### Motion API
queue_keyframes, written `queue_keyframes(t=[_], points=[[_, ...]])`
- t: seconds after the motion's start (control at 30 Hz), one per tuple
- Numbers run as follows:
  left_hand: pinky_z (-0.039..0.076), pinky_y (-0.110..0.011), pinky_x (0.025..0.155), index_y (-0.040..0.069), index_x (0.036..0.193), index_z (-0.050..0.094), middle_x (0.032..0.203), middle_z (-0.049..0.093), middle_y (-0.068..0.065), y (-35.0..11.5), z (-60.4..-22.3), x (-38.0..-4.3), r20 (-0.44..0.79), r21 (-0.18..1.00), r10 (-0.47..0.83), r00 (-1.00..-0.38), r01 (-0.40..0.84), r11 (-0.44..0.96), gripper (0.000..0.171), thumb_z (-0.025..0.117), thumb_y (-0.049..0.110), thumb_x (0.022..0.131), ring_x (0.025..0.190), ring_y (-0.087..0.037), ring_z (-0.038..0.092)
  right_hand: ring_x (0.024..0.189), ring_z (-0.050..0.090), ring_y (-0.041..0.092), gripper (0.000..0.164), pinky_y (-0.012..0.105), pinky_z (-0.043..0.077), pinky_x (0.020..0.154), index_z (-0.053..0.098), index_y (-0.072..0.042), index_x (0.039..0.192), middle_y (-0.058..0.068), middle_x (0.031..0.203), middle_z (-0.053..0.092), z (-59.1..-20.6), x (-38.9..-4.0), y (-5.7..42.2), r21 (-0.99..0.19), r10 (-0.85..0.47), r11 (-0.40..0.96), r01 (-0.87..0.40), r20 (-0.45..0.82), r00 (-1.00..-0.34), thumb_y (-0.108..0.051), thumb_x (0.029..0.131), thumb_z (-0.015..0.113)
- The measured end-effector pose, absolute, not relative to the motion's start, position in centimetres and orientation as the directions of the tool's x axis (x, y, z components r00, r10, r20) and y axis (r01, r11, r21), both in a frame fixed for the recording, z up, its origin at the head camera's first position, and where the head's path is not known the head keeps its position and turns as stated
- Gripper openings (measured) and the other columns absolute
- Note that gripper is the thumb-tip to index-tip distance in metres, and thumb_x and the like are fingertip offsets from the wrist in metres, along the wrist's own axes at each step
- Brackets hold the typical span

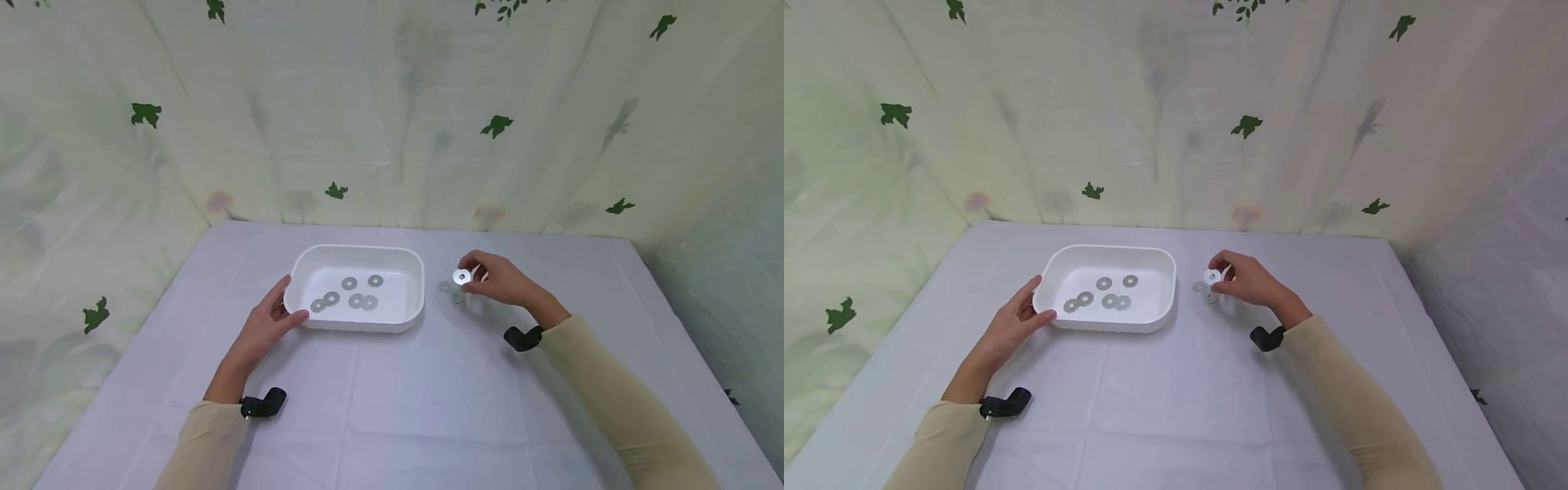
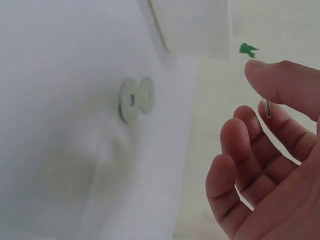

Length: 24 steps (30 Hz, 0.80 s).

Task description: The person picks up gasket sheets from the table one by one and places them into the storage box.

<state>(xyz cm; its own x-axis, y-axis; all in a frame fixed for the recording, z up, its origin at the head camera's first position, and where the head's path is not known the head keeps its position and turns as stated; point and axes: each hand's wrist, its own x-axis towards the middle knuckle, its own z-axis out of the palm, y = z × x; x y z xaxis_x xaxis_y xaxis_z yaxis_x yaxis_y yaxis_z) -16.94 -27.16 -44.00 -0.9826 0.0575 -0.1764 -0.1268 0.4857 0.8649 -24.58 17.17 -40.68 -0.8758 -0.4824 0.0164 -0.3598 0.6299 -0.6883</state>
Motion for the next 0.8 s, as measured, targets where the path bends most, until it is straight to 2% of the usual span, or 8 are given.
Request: queue_keyframes(t=[0.07, 0.27, 0.5, 0.8], points=[[0.039, -0.040, 0.113, 0.022, 0.161, 0.005, 0.165, 0.023, -0.016, -27.0, -43.9, -17.0, -0.177, 0.866, 0.059, -0.982, -0.127, 0.484, 0.095, 0.070, 0.034, 0.093, 0.148, -0.033, 0.036, 0.093, 0.059, 0.019, 0.033, 0.034, 0.053, 0.080, 0.061, -0.011, 0.119, 0.006, 0.115, 0.064, -40.3, -24.9, 17.1, -0.694, -0.466, 0.631, -0.347, 0.019, -0.885, -0.016, 0.088, 0.073], [0.044, -0.029, 0.110, 0.022, 0.161, 0.005, 0.165, 0.024, -0.016, -27.0, -43.9, -17.0, -0.186, 0.856, 0.056, -0.981, -0.133, 0.500, 0.095, 0.070, 0.034, 0.093, 0.147, -0.033, 0.037, 0.096, 0.058, 0.021, 0.035, 0.033, 0.053, 0.082, 0.060, -0.011, 0.121, 0.006, 0.116, 0.063, -39.8, -25.7, 16.9, -0.702, -0.432, 0.641, -0.310, 0.004, -0.902, -0.018, 0.089, 0.073], [0.037, -0.042, 0.113, 0.020, 0.161, 0.005, 0.165, 0.022, -0.017, -27.1, -44.2, -17.0, -0.185, 0.857, 0.048, -0.982, -0.137, 0.497, 0.094, 0.069, 0.032, 0.094, 0.149, -0.034, 0.035, 0.097, 0.059, 0.021, 0.036, 0.033, 0.052, 0.082, 0.059, -0.010, 0.121, 0.007, 0.118, 0.063, -39.5, -26.4, 16.4, -0.713, -0.428, 0.628, -0.310, 0.016, -0.904, -0.019, 0.089, 0.073], [0.040, -0.037, 0.111, 0.021, 0.161, 0.005, 0.164, 0.025, -0.018, -27.1, -44.1, -17.0, -0.173, 0.860, 0.057, -0.983, -0.122, 0.496, 0.093, 0.068, 0.032, 0.094, 0.147, -0.034, 0.036, 0.101, 0.060, 0.023, 0.037, 0.034, 0.051, 0.083, 0.060, -0.011, 0.123, 0.008, 0.121, 0.063, -38.5, -27.3, 14.8, -0.731, -0.435, 0.605, -0.315, 0.028, -0.900, -0.020, 0.089, 0.073]])
